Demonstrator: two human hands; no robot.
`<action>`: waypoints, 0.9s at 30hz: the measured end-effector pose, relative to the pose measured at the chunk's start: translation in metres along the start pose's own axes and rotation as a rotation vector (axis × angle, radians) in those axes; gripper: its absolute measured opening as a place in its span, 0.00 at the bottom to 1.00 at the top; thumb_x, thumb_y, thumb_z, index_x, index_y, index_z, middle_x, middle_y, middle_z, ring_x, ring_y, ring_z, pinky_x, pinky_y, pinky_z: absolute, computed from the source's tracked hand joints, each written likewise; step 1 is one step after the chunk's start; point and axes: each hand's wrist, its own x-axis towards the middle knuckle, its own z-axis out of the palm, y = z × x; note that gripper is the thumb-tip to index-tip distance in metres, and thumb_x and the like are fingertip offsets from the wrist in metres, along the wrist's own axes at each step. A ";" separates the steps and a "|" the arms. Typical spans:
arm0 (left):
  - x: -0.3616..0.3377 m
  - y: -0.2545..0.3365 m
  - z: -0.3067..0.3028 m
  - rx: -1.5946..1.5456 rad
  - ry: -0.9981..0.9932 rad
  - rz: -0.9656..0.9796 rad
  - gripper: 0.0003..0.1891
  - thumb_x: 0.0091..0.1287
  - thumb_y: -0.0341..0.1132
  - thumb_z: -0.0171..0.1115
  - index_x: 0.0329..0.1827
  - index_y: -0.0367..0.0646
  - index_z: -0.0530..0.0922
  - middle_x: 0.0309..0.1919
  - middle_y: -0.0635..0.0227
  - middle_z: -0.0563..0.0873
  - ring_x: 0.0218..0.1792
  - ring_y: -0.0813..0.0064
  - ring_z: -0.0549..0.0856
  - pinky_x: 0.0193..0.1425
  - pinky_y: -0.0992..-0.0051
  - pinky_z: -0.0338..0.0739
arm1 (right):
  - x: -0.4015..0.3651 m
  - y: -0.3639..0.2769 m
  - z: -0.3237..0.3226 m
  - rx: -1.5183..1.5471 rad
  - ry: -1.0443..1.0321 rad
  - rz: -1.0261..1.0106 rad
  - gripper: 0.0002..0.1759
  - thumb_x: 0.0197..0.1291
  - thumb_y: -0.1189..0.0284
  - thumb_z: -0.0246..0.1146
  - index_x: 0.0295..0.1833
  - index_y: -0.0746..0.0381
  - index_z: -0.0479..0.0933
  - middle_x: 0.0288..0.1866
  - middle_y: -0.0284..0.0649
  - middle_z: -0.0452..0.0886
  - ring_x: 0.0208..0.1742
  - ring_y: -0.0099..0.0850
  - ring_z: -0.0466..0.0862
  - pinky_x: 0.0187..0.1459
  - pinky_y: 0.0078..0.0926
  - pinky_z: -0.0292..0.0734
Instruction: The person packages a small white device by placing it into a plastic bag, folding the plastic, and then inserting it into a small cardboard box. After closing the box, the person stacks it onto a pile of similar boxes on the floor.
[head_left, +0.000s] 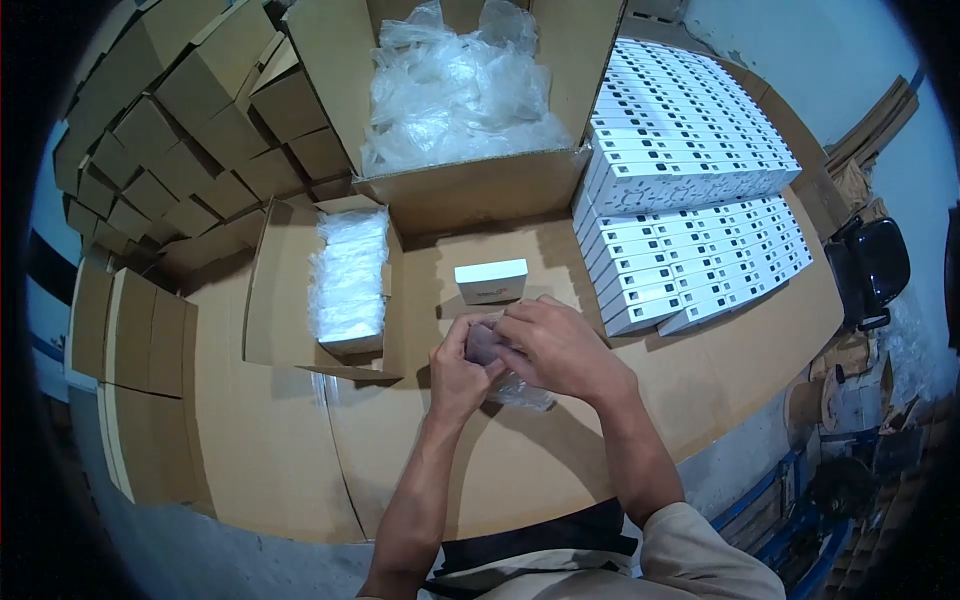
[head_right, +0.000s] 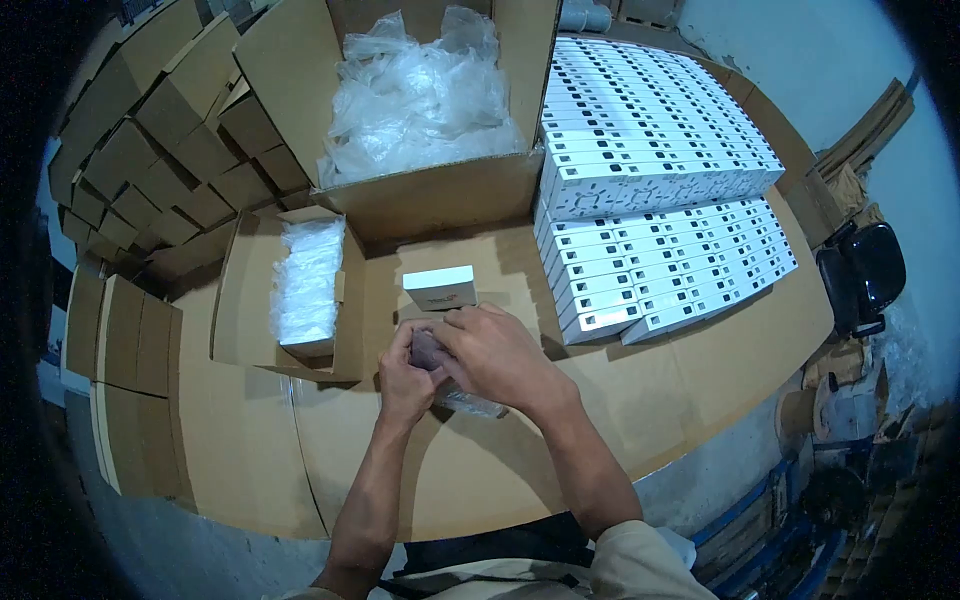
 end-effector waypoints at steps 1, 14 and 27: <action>0.000 0.000 -0.001 0.017 -0.007 0.001 0.26 0.53 0.25 0.82 0.55 0.43 0.80 0.39 0.66 0.92 0.42 0.76 0.90 0.48 0.72 0.85 | 0.003 -0.001 -0.002 0.031 0.001 0.009 0.14 0.56 0.71 0.72 0.47 0.65 0.84 0.41 0.46 0.86 0.48 0.47 0.86 0.54 0.42 0.81; 0.007 0.002 -0.006 0.152 -0.101 -0.105 0.33 0.53 0.31 0.85 0.63 0.43 0.79 0.44 0.55 0.92 0.47 0.68 0.92 0.51 0.65 0.86 | -0.003 0.019 0.012 0.152 0.175 -0.091 0.10 0.55 0.72 0.73 0.41 0.62 0.82 0.34 0.45 0.88 0.36 0.46 0.88 0.40 0.44 0.81; 0.010 0.004 -0.022 0.098 -0.046 -0.243 0.27 0.52 0.41 0.88 0.50 0.34 0.87 0.43 0.60 0.93 0.44 0.71 0.91 0.52 0.68 0.85 | 0.009 0.056 0.038 0.664 0.695 0.239 0.12 0.73 0.77 0.59 0.58 0.63 0.81 0.49 0.38 0.86 0.49 0.28 0.85 0.49 0.26 0.77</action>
